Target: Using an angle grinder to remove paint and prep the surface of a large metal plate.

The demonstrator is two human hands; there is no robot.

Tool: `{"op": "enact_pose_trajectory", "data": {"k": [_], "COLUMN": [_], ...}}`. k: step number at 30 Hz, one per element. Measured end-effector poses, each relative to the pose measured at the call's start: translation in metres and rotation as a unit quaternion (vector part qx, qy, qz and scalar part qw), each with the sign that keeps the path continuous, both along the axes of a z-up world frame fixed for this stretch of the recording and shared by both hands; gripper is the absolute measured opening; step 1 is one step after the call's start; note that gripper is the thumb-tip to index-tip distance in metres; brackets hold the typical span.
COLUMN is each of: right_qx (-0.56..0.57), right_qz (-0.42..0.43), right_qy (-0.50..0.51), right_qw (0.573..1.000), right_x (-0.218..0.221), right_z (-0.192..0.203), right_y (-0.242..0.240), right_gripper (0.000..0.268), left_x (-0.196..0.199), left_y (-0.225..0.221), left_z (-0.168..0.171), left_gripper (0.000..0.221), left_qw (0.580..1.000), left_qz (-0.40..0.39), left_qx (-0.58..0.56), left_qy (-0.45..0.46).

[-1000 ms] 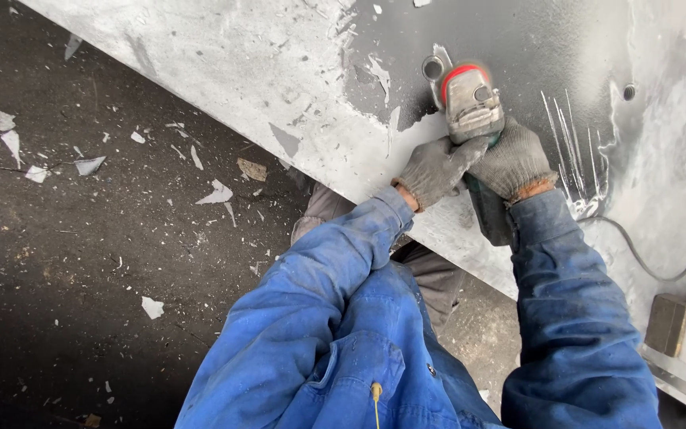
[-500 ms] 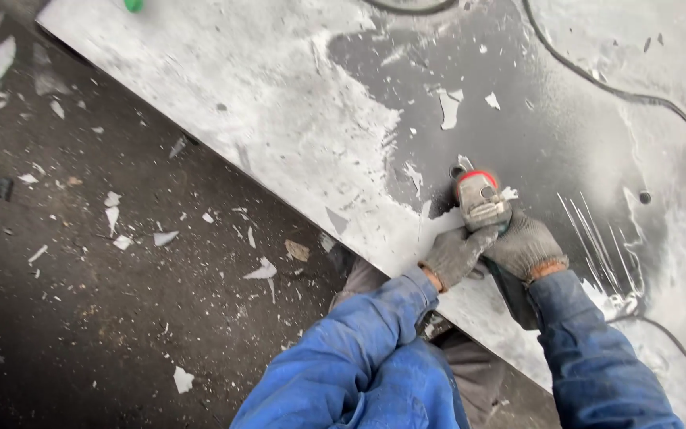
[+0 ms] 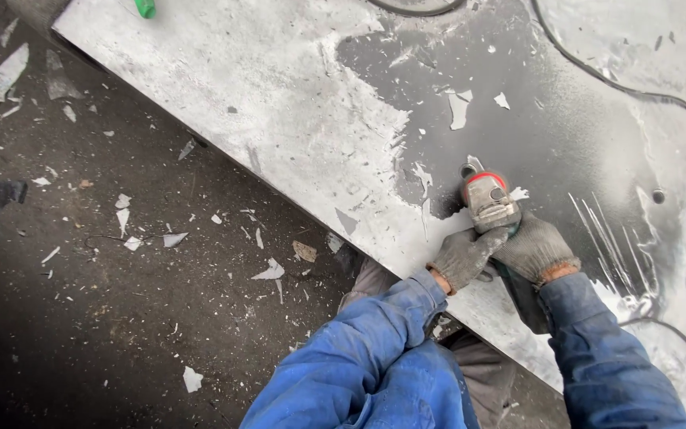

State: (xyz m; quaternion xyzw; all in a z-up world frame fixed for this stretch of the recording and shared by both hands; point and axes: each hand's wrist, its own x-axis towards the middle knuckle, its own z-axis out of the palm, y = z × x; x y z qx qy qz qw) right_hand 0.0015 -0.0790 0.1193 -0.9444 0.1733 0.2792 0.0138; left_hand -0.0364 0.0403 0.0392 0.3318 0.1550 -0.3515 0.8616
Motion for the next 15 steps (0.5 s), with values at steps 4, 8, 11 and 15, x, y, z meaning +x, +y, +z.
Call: {"op": "enact_pose_trajectory", "data": {"k": [4,8,11,15], "right_qx": [0.071,0.031,0.02,0.028], "right_qz": [0.062,0.073,0.089,0.11], "right_qy": [-0.04,-0.006,-0.013,-0.018], "right_qw": [0.995,0.997,0.996,0.993], "right_x": [0.002,0.014,0.02,0.026], "right_z": [-0.012,0.001,-0.007,-0.019], "right_y": [-0.018,0.002,0.001,-0.012], "right_gripper": [0.077,0.078,0.067,0.077], "left_x": [-0.002,0.002,0.005,0.012], "left_y": [-0.004,0.017,0.005,-0.003], "left_z": [-0.007,0.019,-0.005,-0.017], "left_gripper": [0.071,0.066,0.063,0.071], "left_qw": [0.998,0.997,0.998,0.998], "left_qz": [0.017,0.002,0.026,0.007], "left_qx": [0.03,0.056,0.035,0.022], "left_qy": [-0.043,-0.062,-0.052,-0.054]}}
